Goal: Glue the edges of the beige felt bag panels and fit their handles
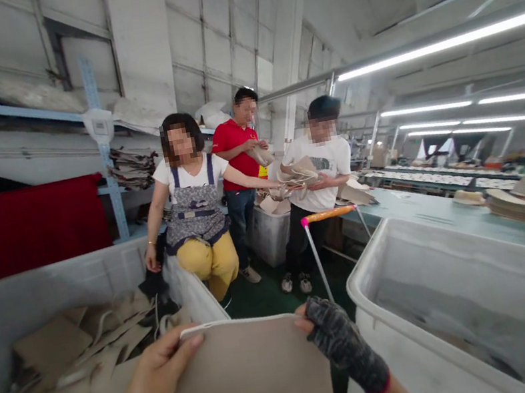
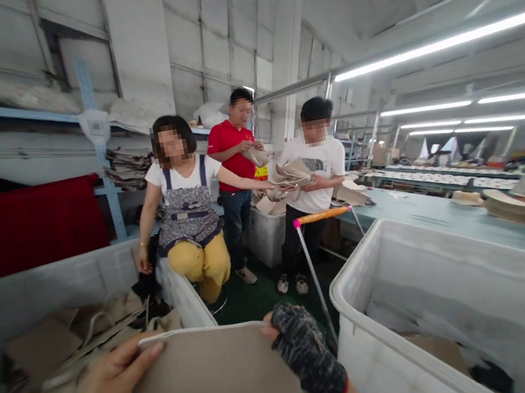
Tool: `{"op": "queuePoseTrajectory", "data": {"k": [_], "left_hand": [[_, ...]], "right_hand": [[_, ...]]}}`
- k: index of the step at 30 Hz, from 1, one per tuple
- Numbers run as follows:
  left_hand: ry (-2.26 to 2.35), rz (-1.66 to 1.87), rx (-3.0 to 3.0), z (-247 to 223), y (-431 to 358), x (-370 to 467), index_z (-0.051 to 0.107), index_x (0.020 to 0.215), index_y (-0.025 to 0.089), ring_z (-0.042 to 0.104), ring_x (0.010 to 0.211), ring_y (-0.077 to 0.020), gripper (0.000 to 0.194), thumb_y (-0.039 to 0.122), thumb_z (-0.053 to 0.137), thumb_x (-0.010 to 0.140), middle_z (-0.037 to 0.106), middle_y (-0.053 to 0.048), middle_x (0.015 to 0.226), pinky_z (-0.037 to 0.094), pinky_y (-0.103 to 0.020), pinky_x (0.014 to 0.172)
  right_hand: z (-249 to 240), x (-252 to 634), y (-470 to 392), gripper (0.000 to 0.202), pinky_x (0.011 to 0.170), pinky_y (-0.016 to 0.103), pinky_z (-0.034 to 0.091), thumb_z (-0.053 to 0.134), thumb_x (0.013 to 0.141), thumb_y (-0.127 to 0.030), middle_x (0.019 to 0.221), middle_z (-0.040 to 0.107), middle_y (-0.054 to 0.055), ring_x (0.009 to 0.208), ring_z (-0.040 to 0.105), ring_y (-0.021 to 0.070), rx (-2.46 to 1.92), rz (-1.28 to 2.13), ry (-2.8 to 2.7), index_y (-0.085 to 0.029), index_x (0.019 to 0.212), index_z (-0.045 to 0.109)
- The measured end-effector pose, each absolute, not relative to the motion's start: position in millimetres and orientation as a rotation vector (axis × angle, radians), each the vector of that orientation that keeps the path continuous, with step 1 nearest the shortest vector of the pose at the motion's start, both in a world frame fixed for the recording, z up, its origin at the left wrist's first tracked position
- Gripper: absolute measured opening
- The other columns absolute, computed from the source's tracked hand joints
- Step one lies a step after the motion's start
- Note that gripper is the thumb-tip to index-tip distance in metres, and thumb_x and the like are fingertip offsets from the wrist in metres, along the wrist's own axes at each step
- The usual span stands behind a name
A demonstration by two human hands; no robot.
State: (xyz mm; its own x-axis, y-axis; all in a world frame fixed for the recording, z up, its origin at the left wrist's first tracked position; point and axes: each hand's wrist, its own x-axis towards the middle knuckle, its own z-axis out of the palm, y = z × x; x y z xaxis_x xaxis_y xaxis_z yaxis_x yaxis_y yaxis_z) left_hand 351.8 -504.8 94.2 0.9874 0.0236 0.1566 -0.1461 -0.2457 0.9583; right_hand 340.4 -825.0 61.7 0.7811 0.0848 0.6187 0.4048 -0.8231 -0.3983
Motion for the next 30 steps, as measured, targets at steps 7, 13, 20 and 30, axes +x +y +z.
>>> {"op": "queuePoseTrajectory", "data": {"k": [7,13,20,30], "left_hand": [[-0.002,0.055,1.713,104,-509,330,0.075,0.081,0.018,0.060,0.065,-0.0190,0.046,0.061,0.071,0.065,0.070,-0.003,0.072,0.047,-0.023,0.057],[-0.027,-0.040,1.753,107,-519,323,0.073,0.082,0.017,0.059,0.065,-0.0178,0.045,0.059,0.068,0.070,0.069,-0.001,0.072,0.046,-0.023,0.057],[-0.034,-0.159,1.615,114,-518,314,0.070,0.084,0.017,0.060,0.064,-0.0174,0.048,0.063,0.068,0.070,0.068,0.000,0.069,0.047,-0.023,0.058],[-0.045,-0.015,1.696,118,-513,306,0.073,0.085,0.015,0.058,0.069,-0.0180,0.049,0.063,0.063,0.075,0.068,-0.001,0.073,0.046,-0.024,0.062]], "right_hand": [[68,322,-796,0.026,0.073,0.031,0.052,0.050,0.094,-0.036,0.081,0.072,0.003,0.078,0.068,0.0191,-2.331,-0.897,-0.587,-0.022,0.088,0.071],[88,315,-745,0.021,0.071,0.028,0.051,0.049,0.095,-0.030,0.085,0.071,0.002,0.078,0.067,0.0168,-2.269,-1.066,-0.794,-0.021,0.097,0.069],[94,315,-709,0.025,0.078,0.029,0.054,0.049,0.095,-0.026,0.097,0.072,0.005,0.088,0.067,0.0182,-2.161,-1.320,-0.822,-0.020,0.116,0.062],[98,313,-683,0.008,0.072,0.032,0.057,0.053,0.093,-0.027,0.087,0.069,0.006,0.082,0.067,0.0211,-2.026,-1.346,-0.670,-0.024,0.099,0.058]]}}
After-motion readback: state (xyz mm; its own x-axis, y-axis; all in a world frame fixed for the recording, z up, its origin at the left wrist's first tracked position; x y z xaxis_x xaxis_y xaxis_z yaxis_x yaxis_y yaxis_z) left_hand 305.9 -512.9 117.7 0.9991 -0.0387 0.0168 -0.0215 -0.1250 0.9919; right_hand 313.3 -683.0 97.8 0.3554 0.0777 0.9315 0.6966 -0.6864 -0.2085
